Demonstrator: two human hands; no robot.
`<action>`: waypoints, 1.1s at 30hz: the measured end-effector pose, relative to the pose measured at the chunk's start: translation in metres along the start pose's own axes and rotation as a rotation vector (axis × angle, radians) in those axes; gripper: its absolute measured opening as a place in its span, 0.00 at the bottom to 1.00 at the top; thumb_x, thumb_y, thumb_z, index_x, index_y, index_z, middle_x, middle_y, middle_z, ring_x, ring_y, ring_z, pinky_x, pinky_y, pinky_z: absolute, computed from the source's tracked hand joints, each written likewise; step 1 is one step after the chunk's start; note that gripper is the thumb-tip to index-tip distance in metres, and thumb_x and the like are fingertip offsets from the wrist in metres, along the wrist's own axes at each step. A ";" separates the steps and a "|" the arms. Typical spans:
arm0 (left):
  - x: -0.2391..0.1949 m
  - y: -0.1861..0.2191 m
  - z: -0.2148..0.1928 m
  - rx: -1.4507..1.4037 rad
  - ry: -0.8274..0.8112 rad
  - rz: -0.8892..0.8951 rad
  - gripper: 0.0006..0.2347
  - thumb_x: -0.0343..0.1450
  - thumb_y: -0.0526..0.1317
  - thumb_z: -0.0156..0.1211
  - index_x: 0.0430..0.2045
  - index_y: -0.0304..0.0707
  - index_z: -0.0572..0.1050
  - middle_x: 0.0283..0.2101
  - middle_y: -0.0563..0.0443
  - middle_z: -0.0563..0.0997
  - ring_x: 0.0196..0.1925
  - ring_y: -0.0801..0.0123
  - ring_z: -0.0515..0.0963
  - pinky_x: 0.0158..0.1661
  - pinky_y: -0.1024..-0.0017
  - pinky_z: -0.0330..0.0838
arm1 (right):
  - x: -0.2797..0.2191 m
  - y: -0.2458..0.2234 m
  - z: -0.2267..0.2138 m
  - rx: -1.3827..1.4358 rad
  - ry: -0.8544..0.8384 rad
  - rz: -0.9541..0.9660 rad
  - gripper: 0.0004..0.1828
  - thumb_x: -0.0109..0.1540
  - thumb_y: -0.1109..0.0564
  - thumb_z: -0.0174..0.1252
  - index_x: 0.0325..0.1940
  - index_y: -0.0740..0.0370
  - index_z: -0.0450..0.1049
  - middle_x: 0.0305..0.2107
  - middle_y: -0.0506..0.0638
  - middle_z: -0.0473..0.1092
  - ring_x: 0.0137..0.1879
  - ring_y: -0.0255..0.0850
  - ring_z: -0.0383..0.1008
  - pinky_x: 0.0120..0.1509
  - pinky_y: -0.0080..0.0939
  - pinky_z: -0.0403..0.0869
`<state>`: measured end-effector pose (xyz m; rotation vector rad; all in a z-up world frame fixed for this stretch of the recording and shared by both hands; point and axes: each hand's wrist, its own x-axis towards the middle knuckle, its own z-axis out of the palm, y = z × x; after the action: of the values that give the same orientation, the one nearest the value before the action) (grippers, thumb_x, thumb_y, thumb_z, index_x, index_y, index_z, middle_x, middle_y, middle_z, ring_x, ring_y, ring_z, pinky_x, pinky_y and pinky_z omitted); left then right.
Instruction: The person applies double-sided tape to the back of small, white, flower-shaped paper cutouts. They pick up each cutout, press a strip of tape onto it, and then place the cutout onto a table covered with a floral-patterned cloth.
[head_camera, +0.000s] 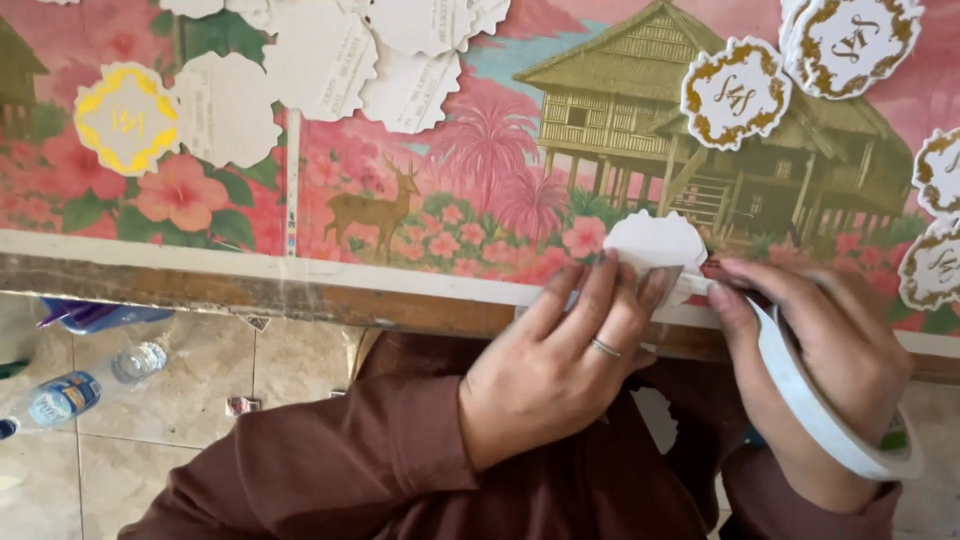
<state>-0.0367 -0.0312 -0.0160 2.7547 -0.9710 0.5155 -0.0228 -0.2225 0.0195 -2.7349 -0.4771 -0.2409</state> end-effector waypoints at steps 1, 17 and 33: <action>0.002 0.002 0.000 0.008 0.008 0.006 0.20 0.79 0.47 0.40 0.58 0.29 0.63 0.54 0.48 0.73 0.60 0.60 0.72 0.57 0.65 0.70 | -0.004 0.004 0.003 -0.002 0.012 -0.002 0.06 0.66 0.66 0.65 0.46 0.73 0.79 0.41 0.62 0.74 0.50 0.53 0.74 0.61 0.50 0.71; 0.030 -0.033 0.002 -0.230 -0.023 -0.185 0.34 0.70 0.51 0.70 0.65 0.51 0.53 0.55 0.54 0.72 0.54 0.61 0.69 0.53 0.61 0.62 | -0.038 0.010 0.008 0.127 0.219 -0.010 0.07 0.62 0.73 0.64 0.44 0.79 0.76 0.39 0.66 0.69 0.43 0.53 0.70 0.52 0.49 0.73; 0.025 -0.043 0.010 -0.901 0.018 -0.301 0.29 0.76 0.35 0.67 0.66 0.50 0.54 0.69 0.66 0.62 0.43 0.84 0.86 0.45 0.83 0.83 | 0.001 0.005 0.014 -0.038 0.124 -0.222 0.05 0.63 0.62 0.64 0.43 0.64 0.79 0.36 0.57 0.69 0.45 0.54 0.70 0.55 0.53 0.71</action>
<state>0.0115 -0.0149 -0.0174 2.0020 -0.5546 0.0191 -0.0187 -0.2214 0.0055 -2.6816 -0.7474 -0.4771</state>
